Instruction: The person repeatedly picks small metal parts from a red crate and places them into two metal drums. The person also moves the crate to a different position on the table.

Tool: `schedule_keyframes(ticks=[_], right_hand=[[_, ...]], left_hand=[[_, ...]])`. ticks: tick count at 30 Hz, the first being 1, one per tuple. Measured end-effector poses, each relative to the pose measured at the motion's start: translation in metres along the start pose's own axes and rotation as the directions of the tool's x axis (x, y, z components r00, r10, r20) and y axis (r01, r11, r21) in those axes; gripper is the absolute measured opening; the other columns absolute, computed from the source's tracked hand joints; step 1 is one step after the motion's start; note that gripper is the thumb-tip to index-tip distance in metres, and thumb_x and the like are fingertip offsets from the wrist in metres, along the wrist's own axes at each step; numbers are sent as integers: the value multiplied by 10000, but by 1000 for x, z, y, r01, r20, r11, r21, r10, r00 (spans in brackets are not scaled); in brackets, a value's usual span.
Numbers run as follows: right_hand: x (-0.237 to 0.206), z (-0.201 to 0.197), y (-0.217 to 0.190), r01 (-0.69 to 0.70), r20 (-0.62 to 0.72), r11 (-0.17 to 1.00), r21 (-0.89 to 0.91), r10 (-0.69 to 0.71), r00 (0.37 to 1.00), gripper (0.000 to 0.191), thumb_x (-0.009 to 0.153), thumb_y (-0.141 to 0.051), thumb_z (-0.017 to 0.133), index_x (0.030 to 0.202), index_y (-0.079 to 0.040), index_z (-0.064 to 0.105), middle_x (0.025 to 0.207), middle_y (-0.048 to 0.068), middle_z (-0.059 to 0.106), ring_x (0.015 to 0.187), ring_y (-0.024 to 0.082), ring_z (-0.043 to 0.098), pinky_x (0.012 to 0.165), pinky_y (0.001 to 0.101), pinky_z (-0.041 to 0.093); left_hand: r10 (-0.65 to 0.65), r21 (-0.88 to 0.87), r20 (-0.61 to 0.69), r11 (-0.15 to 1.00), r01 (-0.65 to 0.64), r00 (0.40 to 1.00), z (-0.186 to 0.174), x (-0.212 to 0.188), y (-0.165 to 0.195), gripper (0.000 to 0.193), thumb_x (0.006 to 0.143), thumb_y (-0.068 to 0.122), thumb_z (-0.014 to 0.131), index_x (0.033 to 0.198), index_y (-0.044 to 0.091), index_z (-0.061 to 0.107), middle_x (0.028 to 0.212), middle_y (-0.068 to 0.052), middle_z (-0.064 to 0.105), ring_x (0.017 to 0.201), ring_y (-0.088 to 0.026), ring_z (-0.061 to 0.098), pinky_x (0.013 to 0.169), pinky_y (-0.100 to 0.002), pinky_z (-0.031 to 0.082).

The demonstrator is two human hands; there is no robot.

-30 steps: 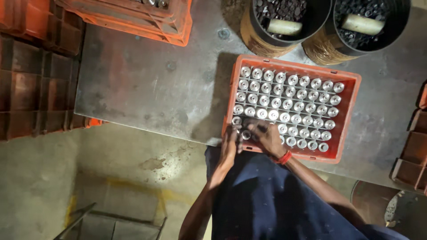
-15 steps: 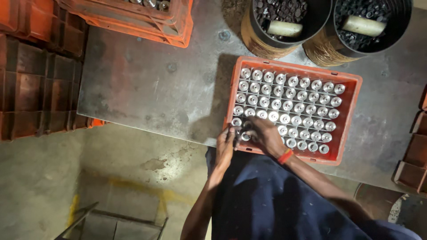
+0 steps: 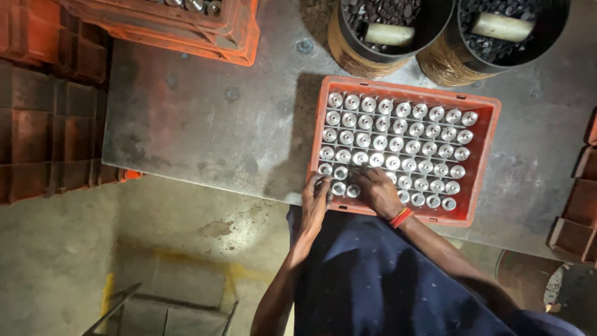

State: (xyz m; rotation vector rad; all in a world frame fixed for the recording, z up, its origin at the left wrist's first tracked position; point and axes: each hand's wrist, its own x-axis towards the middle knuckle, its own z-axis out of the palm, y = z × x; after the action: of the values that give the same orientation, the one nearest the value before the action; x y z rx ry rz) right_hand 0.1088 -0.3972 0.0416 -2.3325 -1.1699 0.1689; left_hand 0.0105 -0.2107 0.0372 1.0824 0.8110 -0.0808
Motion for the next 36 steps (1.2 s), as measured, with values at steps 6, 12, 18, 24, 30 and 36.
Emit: schedule_keyframes(ticks=[6,12,18,24,30,36], right_hand=[[7,11,-10,-96,160,981,-170,123,979,401,767,-118,750,1162,-66,705,1088,96,704,1014,298,634,881,402,540],[42,-75,33,-277,-417,945,174,325,848,105,934,-12,731,1012,-78,704,897,148,666,825,332,639,729,421,483],[138,-203,198,-328,-670,945,3,246,700,209,1105,-169,674,1162,29,709,1080,244,680,969,414,659,843,469,519],[204,-192,263,-204,-565,964,-173,72,822,244,1093,-215,677,1153,19,651,1095,261,640,1044,475,611,923,548,504],[226,-182,279,-472,-452,861,-187,351,820,350,1050,-315,624,1271,-43,622,1180,348,565,990,599,541,754,645,464],[206,-180,277,-411,-251,877,-248,352,902,295,1122,-359,578,1159,-70,621,1138,271,624,931,487,643,749,573,522]], left_hand=[[55,-44,-19,997,-56,998,-5,7,-14,120,1019,195,646,1057,81,648,734,52,519,606,-42,481,484,-208,364],[56,-31,-120,998,-60,991,-15,11,-25,219,987,188,669,1176,79,690,824,46,537,701,-51,474,581,-208,393],[239,126,-145,967,-222,960,-15,16,-4,213,997,204,643,1122,37,691,1037,10,655,968,-92,581,868,-239,478],[76,-7,-231,997,-80,970,-7,24,23,162,989,220,642,1057,84,698,897,57,611,756,-43,491,596,-219,382],[29,20,-250,999,-25,968,-25,34,24,138,974,235,630,1025,120,686,666,38,529,513,-62,425,428,-226,310],[87,13,-185,996,-86,979,-23,46,20,101,987,200,639,1018,111,674,693,51,539,539,-32,439,455,-207,337]])
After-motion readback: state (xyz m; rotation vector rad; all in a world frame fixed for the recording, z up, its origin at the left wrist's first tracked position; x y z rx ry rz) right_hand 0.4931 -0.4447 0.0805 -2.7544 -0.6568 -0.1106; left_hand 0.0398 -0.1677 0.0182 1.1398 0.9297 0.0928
